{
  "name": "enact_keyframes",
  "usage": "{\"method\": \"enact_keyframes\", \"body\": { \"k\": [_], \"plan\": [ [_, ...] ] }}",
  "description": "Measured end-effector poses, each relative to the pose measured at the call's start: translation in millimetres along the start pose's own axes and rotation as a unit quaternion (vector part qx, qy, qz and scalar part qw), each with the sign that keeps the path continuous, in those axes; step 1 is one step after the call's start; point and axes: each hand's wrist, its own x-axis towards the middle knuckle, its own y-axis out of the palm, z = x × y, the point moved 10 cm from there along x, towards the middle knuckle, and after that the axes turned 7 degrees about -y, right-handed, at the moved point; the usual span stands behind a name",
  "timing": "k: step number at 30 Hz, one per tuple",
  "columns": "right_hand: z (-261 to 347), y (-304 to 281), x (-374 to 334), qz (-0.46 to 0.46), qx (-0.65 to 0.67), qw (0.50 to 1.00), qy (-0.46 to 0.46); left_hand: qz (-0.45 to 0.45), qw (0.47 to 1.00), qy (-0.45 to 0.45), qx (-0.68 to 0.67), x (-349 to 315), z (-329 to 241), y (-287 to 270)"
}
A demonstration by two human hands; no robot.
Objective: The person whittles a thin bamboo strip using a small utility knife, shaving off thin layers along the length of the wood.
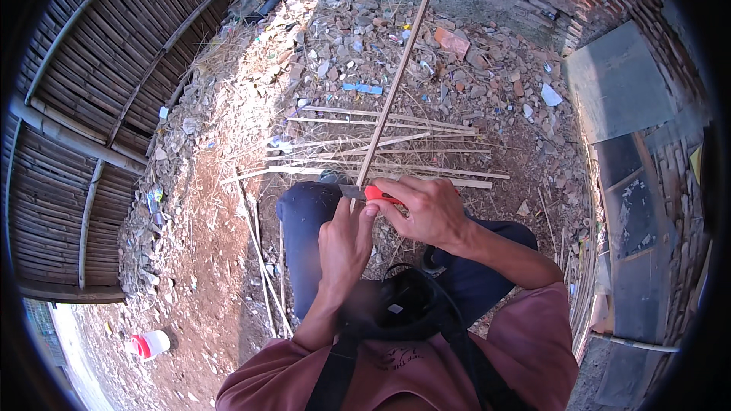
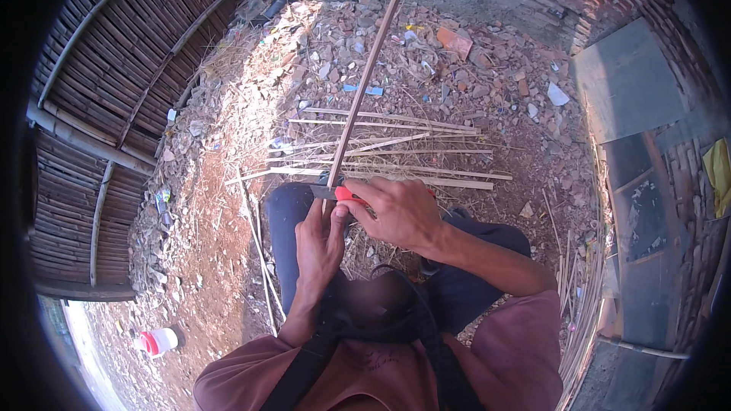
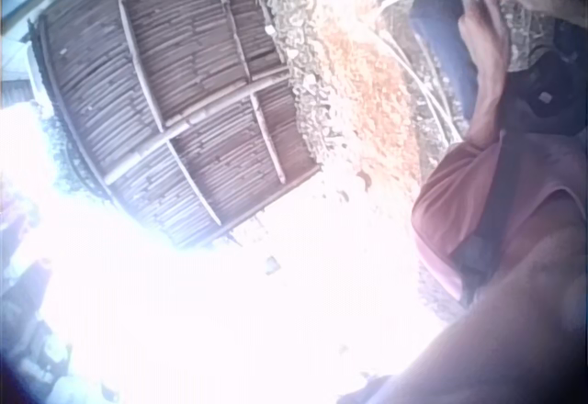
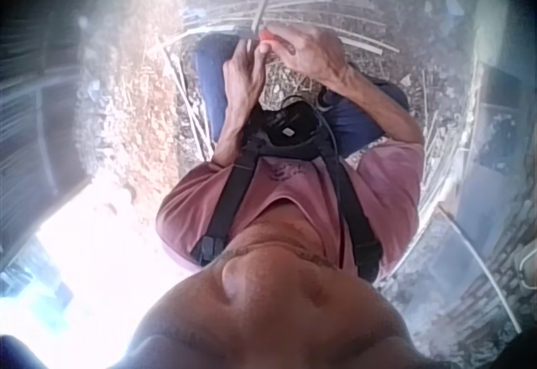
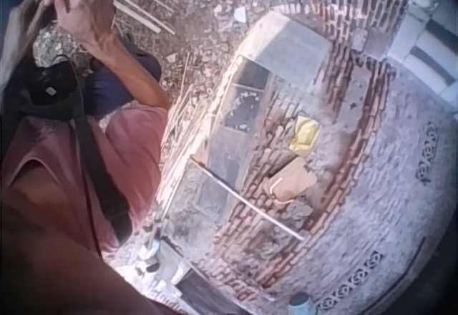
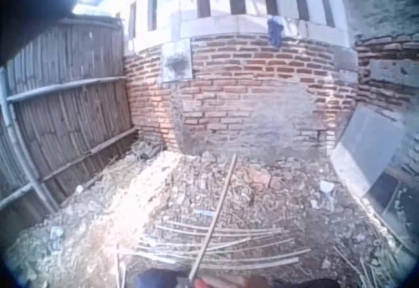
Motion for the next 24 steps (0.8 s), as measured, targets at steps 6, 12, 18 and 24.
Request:
{"method": "enact_keyframes", "body": {
  "k": [6,12,18,24],
  "plan": [
    [-52,-43,18,-0.080,-0.044,0.994,0.055,0.020,0.999,-0.036,0.029,-15,16,3],
    [-64,-47,19,-0.068,0.016,0.994,0.084,0.027,0.999,-0.023,0.015,-16,15,0],
    [-48,-32,11,-0.099,0.050,0.994,-0.003,0.067,0.996,-0.032,-0.055,-14,12,5],
    [-41,-27,13,-0.037,0.085,0.995,0.028,0.099,0.990,-0.056,-0.085,-10,19,9]
  ]
}}
